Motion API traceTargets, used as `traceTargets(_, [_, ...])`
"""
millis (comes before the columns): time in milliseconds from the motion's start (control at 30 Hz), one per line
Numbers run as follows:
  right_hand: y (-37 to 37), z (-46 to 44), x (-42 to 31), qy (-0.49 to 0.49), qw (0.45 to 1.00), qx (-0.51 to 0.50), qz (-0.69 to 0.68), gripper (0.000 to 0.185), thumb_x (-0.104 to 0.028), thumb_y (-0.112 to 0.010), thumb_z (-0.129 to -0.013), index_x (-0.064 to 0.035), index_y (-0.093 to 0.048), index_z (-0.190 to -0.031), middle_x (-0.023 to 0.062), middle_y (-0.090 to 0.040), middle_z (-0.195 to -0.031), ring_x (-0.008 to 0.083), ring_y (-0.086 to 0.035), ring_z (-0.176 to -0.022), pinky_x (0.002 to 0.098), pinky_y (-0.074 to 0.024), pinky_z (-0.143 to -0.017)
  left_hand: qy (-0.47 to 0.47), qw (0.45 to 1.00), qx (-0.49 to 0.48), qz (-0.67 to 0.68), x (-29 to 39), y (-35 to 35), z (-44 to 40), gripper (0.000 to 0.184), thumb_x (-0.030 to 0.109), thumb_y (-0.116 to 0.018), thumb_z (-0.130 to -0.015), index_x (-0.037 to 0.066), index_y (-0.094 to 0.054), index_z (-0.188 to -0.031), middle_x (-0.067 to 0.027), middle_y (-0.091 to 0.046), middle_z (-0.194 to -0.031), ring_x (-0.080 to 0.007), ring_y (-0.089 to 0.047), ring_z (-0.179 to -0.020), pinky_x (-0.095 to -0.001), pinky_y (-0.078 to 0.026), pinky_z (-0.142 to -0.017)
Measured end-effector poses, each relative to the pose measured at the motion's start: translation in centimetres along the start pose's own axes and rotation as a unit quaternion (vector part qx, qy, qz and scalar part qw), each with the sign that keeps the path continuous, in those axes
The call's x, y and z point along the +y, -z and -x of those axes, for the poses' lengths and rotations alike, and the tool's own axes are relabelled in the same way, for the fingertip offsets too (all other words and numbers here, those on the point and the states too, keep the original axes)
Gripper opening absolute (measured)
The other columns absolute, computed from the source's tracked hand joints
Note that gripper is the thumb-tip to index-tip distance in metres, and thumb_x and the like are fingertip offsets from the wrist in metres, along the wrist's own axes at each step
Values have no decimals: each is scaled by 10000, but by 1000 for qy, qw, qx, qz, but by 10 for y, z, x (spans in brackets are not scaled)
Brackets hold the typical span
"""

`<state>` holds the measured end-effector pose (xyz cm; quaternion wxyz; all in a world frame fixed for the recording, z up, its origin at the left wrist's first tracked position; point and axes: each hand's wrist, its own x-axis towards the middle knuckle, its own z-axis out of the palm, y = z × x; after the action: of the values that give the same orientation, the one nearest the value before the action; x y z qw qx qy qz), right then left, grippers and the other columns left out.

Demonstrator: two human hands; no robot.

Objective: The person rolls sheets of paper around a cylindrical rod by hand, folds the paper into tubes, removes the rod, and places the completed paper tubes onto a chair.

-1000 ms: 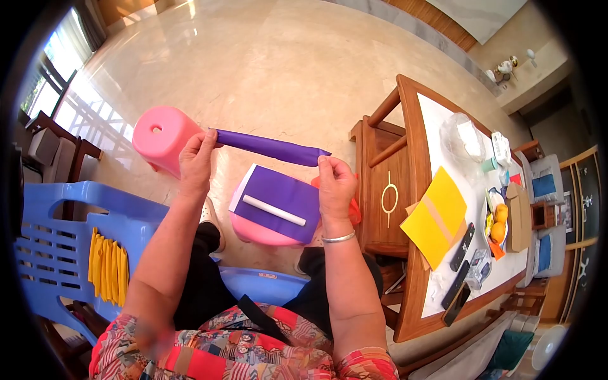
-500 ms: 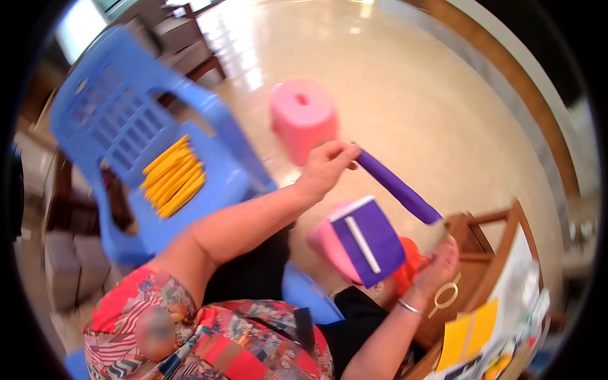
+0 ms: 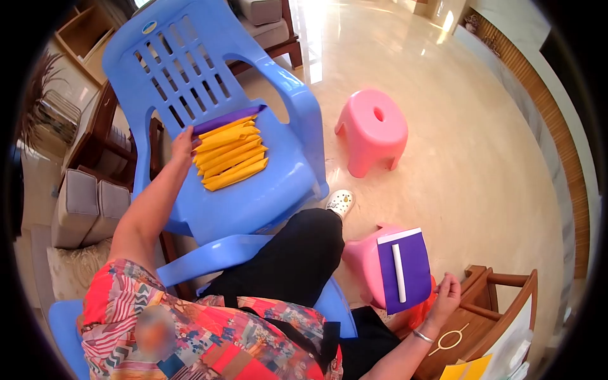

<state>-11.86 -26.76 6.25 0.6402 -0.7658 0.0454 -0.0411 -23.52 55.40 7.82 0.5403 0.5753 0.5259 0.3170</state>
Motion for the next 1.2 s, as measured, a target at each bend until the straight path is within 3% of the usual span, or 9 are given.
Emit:
traceTargets(167, [4,5,5,-67,993,-42,83,212,-195,-720,-1010,-7,-710,-1109,-14,-665,-872,52,-561,-678,199,-478,-611,-67,988,89,-105,-58,29,-111,410,449,-688,-955,43,-749,-941,-79,-741,-813,-196,-690,-630,-375,-549,-640])
traceTargets(467, [42,16,10,-116,983,-28,137,210,-204,-716,-1013,-19,-703,-1113,-9,-683,-912,53,-605,-714,197,-495,-586,42,951,72,-298,-80,29,-154,488,499,-592,-981,71,-787,-1112,-161,-782,-993,-320,-766,-820,-427,-586,-813])
traceTargets(533, [41,18,-1,-120,976,-9,179,200,-198,-714,-1009,-21,-708,-1101,-10,-687,-906,62,-615,-722,212,-505,-593,-68,842,45,-533,-114,44,-215,470,468,-567,-1003,68,-771,-1140,-202,-766,-1098,-352,-760,-925,-460,-581,-855])
traceTargets(600, [32,13,3,-86,977,-3,193,198,-198,-722,-999,-20,-722,-1086,-8,-692,-887,67,-615,-714,220,-506,-606,-263,875,10,-407,-128,43,-220,401,390,-592,-1004,30,-768,-1008,-187,-765,-1001,-310,-753,-873,-414,-584,-814])
traceTargets(633, [29,11,6,-71,979,4,192,197,-199,-726,-995,-20,-729,-1078,-7,-695,-877,69,-614,-710,225,-506,-612,-123,967,-46,-216,-105,24,-192,369,387,-648,-978,40,-769,-1007,-104,-741,-905,-215,-702,-792,-367,-571,-800])
traceTargets(733, [27,12,24,-61,983,22,171,196,-200,-739,-981,-18,-750,-1055,-4,-702,-847,76,-614,-698,238,-507,-630,-209,956,-180,-99,-27,-60,-63,347,328,-668,-1016,16,-740,-1148,-36,-720,-982,-128,-658,-873,-284,-550,-764])
traceTargets(833, [30,18,52,-102,969,45,221,246,-268,-805,-886,-32,-773,-946,46,-741,-797,118,-684,-735,286,-550,-681,-295,872,-376,-107,49,-141,109,241,198,-668,-1028,12,-730,-1168,-40,-722,-1015,-128,-672,-925,-272,-550,-799])
traceTargets(1000, [28,23,29,-157,920,2,358,259,-317,-791,-844,-65,-763,-896,107,-748,-823,232,-723,-784,361,-566,-741,-452,618,-606,-217,79,-241,334,201,139,-717,-965,3,-730,-1112,-98,-739,-1040,-176,-700,-951,-308,-543,-871])
traceTargets(1200, [37,25,34,-180,919,7,350,192,-262,-718,-864,-78,-758,-899,139,-762,-893,293,-738,-880,388,-568,-794,-591,277,-643,-400,-20,-328,485,309,167,-692,-874,93,-734,-1171,-143,-728,-1097,-359,-681,-1086,-483,-536,-939])
